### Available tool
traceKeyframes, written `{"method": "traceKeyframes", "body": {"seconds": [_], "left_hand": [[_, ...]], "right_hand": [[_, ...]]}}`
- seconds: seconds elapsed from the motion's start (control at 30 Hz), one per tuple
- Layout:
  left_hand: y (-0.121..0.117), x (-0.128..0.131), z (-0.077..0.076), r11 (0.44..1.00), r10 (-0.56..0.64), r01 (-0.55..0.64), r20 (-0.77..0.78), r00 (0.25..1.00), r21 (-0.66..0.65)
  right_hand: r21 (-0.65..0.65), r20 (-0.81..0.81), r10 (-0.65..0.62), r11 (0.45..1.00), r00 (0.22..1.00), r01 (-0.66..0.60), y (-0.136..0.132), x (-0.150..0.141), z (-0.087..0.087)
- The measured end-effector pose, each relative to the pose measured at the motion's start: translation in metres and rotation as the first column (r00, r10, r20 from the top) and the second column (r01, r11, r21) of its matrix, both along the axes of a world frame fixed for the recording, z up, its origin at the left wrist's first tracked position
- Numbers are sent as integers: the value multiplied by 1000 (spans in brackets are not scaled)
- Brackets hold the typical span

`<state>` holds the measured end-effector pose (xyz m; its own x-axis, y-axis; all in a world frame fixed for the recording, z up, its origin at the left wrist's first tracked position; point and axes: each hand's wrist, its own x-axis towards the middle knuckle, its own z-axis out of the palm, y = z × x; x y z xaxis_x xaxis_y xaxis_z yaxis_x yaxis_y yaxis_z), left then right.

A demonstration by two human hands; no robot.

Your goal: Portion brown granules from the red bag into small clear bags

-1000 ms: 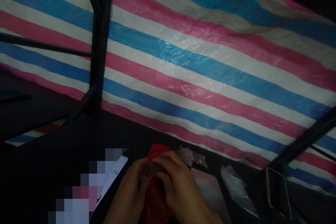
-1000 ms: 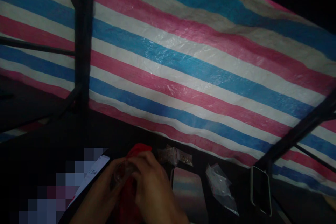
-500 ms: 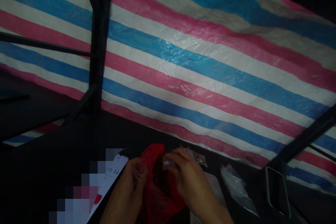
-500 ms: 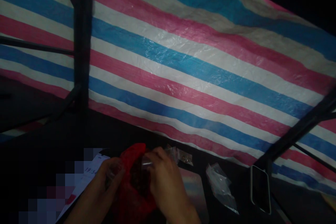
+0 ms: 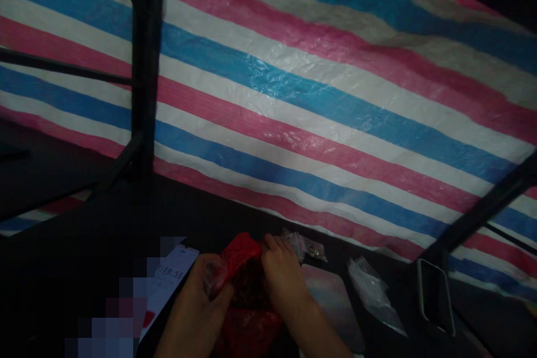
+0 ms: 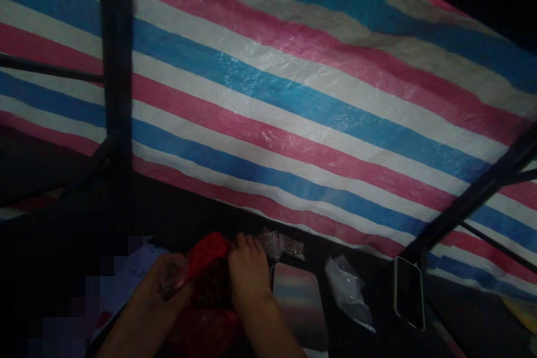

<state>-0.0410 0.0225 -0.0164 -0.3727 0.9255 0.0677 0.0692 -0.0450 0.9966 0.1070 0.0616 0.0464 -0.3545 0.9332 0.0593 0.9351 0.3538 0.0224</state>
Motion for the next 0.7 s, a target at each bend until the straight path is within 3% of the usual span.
{"method": "traceKeyframes", "body": {"seconds": [0.37, 0.53, 0.7], "left_hand": [[4, -3, -1, 997, 5, 18, 286, 958, -78], [2, 1, 3, 994, 7, 30, 343, 939, -101], [2, 0, -1, 995, -8, 43, 357, 934, -90]], "right_hand": [[-55, -161, 244, 965, 956, -255, -1, 13, -16], [-77, -342, 227, 960, 912, -268, -2, 15, -23], [-75, -524, 124, 979, 842, -191, -1, 14, -34]]}}
